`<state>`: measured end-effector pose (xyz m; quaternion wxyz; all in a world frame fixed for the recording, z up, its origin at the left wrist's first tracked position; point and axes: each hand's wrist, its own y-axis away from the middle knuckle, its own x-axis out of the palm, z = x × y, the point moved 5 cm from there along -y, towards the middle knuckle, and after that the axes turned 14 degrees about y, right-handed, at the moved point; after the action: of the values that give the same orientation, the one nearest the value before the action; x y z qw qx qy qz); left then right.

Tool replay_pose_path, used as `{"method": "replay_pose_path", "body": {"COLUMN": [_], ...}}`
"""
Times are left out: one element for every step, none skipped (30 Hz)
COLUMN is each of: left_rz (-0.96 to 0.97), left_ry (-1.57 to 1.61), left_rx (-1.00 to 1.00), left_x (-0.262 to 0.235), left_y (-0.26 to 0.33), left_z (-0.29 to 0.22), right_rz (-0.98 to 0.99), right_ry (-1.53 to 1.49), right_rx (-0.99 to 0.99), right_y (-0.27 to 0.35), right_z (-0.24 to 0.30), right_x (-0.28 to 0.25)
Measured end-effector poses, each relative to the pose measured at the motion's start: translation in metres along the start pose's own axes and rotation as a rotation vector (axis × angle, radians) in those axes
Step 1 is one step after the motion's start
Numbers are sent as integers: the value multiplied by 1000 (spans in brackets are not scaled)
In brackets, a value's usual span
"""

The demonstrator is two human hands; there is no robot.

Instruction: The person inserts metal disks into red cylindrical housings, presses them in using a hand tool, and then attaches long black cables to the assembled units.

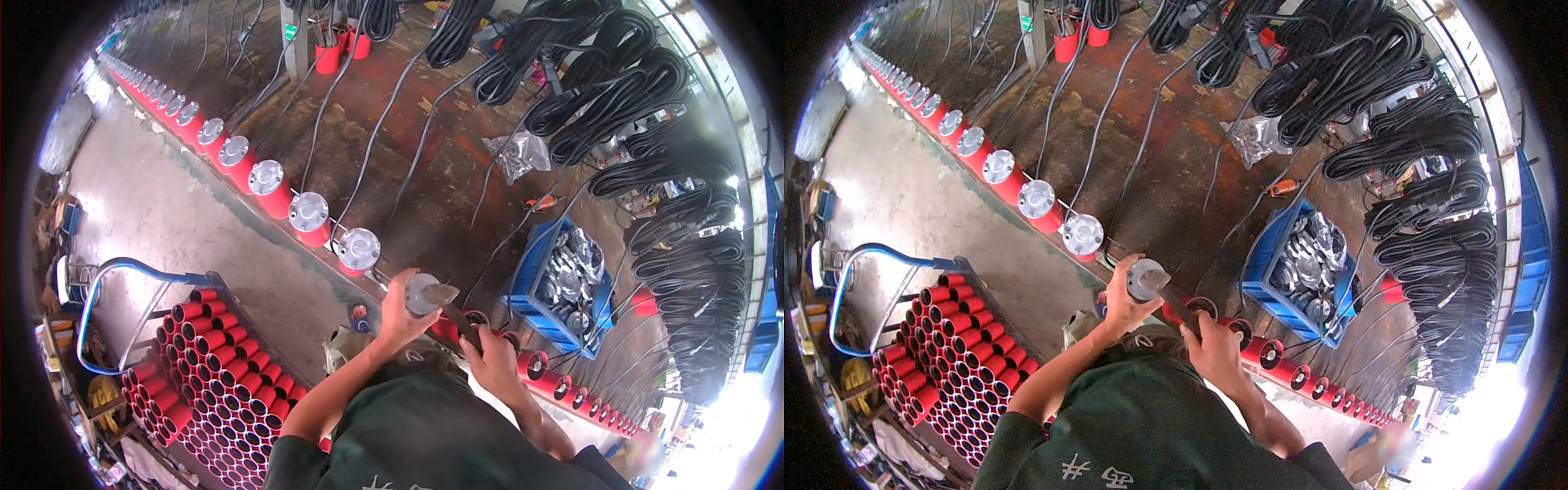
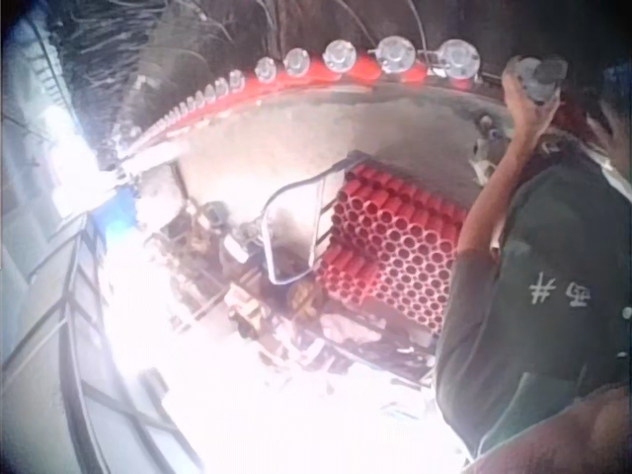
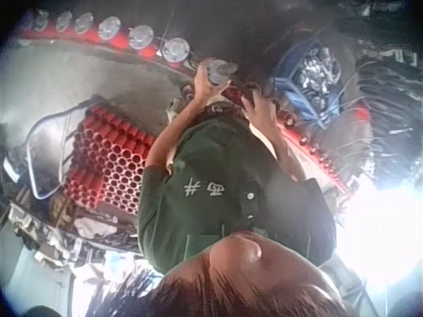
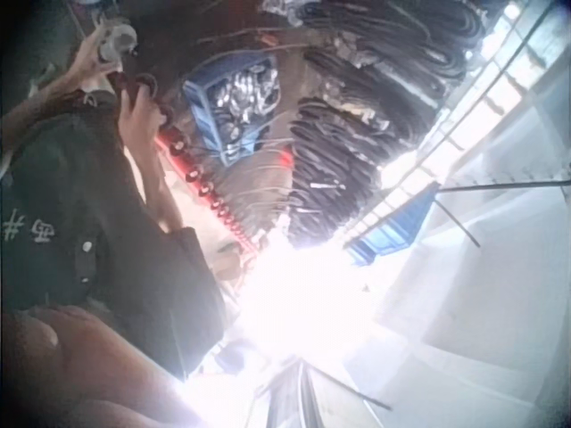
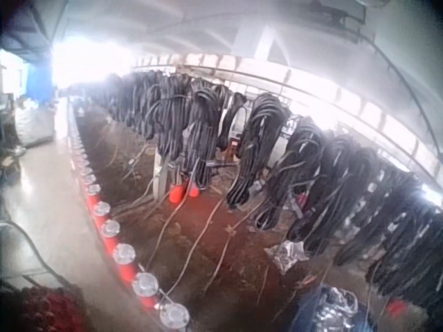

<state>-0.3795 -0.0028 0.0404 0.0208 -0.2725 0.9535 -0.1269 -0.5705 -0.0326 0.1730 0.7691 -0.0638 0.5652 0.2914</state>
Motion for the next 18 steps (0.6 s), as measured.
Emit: {"method": "replay_pose_path", "body": {"left_rz": [-2, 25, 42, 46, 43, 36, 38, 21, 2, 11, 17, 31, 34, 26, 13, 26, 28, 6], "left_ry": [7, 40, 51, 77, 97, 51, 50, 45, 40, 62, 67, 99, 123, 113, 111, 77, 34, 31], "left_rx": [-1, -41, -36, -53, -80, -59, -68, -60, -52, -16, -12, -34, -54, -45, -37, -21, -11, 50], "left_x": [-1, 3, 7, 5, 2, -1, 0, 0, -1, 5, 5, 5, 3, 1, -1, 0, -3, -7], "left_y": [-1, -2, -2, -1, 1, 1, 0, -1, 0, -3, -4, -4, -3, -1, -3, -3, -1, -1], "left_z": [-1, 1, 1, 4, 4, 3, 1, -1, -1, -4, -2, 1, 7, 10, 15, 13, 12, 10], "right_rz": [-6, -1, 4, 5, 13, 19, 24, 0, 8, 8, 12, 19, 14, 38, 63, 114, 127, 82], "right_ry": [-2, 74, 150, 121, 114, 14, -82, -67, -70, 20, 103, 172, 175, 85, -3, -82, -77, -108], "right_rx": [0, 13, 27, 5, -3, -42, -68, -53, -50, -9, 24, 59, 50, 35, 19, 9, 2, -3], "right_y": [-1, 0, 2, 3, 2, 0, -1, -1, -1, -1, -1, -3, -5, -6, -7, -7, -7, -6], "right_z": [-3, -11, -17, -15, -12, -5, 2, 11, 7, -5, -14, -17, -14, -9, -4, 1, 11, 24], "right_x": [7, 18, 24, 22, 17, 8, -2, -10, 2, 17, 32, 40, 36, 28, 19, 7, -2, -15]}}
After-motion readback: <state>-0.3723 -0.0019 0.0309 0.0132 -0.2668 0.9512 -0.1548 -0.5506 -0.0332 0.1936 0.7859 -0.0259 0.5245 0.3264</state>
